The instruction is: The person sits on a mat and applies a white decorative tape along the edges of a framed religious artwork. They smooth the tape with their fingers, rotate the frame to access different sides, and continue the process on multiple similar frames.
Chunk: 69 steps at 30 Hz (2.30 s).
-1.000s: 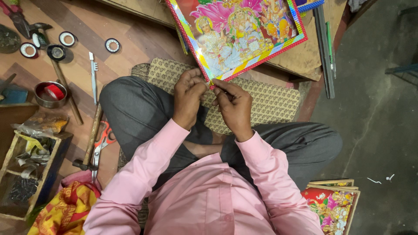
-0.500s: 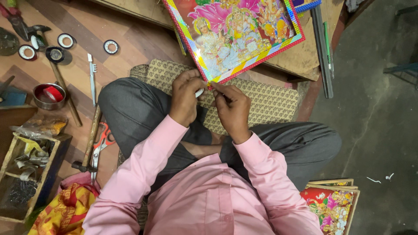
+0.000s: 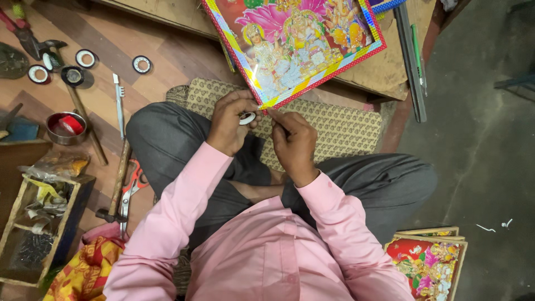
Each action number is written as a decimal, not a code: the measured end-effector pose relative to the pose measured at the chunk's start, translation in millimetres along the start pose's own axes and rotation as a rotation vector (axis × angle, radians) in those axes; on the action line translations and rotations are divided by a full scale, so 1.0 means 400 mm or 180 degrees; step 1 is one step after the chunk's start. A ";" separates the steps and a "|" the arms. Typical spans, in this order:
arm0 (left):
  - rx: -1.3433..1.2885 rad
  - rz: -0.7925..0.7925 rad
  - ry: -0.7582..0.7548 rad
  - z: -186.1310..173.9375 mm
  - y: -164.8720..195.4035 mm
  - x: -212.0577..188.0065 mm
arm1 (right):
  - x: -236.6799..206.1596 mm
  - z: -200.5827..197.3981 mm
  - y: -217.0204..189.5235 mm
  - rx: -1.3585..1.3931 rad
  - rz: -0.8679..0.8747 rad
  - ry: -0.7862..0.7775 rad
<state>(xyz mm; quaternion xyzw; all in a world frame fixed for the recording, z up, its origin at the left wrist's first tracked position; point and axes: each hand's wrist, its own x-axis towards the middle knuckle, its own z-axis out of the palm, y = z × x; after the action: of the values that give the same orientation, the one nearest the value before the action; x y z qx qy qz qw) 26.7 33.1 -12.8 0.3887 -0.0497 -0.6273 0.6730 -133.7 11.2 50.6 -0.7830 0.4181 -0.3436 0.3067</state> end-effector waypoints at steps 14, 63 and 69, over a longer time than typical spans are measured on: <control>0.1025 0.0889 0.0160 0.002 -0.064 -0.036 | -0.002 0.005 0.016 0.0136 0.0150 -0.0081; -0.0250 -0.0405 0.0074 0.015 0.058 -0.016 | 0.023 0.036 0.036 0.0456 0.0634 -0.0401; 0.0694 -0.0158 0.0350 0.015 0.044 -0.041 | 0.031 -0.022 0.099 0.1482 0.0571 0.0697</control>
<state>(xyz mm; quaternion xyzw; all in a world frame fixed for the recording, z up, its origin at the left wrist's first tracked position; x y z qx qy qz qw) 34.2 43.4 8.6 0.4946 -0.0710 -0.6123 0.6127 -153.3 -19.6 28.7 -0.6095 0.4262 -0.4845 0.4606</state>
